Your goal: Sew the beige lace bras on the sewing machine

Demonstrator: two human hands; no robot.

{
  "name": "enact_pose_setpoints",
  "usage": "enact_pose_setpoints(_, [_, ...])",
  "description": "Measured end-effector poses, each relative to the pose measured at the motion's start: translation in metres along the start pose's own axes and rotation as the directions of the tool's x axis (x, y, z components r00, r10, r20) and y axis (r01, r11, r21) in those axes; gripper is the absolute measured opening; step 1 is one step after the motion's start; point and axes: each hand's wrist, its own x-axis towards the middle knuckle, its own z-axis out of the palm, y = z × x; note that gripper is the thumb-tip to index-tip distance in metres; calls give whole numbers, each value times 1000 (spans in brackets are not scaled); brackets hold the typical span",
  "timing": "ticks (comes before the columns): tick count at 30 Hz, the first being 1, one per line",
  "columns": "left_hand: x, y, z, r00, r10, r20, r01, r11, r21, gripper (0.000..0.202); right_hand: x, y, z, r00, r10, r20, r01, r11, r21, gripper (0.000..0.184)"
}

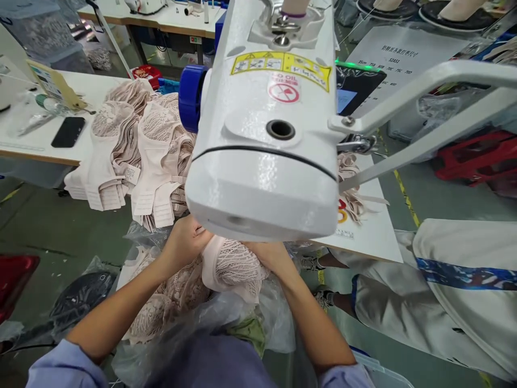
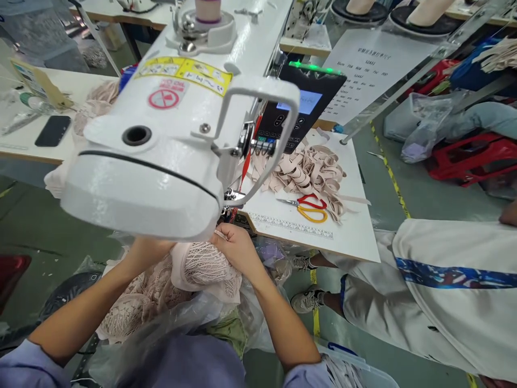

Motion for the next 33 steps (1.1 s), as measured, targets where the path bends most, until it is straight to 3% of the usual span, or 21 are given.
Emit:
enact_pose_setpoints(6, [1,0,0,999,17,41,-18,1000,17,18,4,2,0,1000,3,12,-3,1000,-7,34])
enact_pose_setpoints(9, [2,2,-1,999,20,51,-21,1000,7,19,5,14,3,1000,24,3,-24,999,45,43])
enact_pose_setpoints(13, [2,2,-6,999,-16,47,15,1000,17,16,-2,52,12,995,-9,96,-16,968,251,89])
enact_pose_setpoints(16, [2,1,-12,998,-39,45,37,998,43,14,-14,85,18,946,-60,318,-58,935,350,107])
enact_pose_setpoints(18, [1,1,-15,998,-49,35,46,997,62,15,-24,99,21,888,-44,457,-114,943,311,98])
enact_pose_setpoints(20, [0,-1,-16,998,-58,29,56,995,80,17,-34,106,22,865,-5,502,-172,936,306,83])
enact_pose_setpoints(23, [-4,-5,-15,998,-64,27,61,994,92,19,-47,104,20,894,66,444,-271,868,416,70])
enact_pose_setpoints(28, [-8,-7,-12,995,-72,65,68,995,68,21,-65,98,16,879,163,448,-382,804,456,49])
enact_pose_setpoints(33, [-11,-6,-13,998,-48,38,44,995,90,18,-83,99,14,928,296,225,-372,752,545,53])
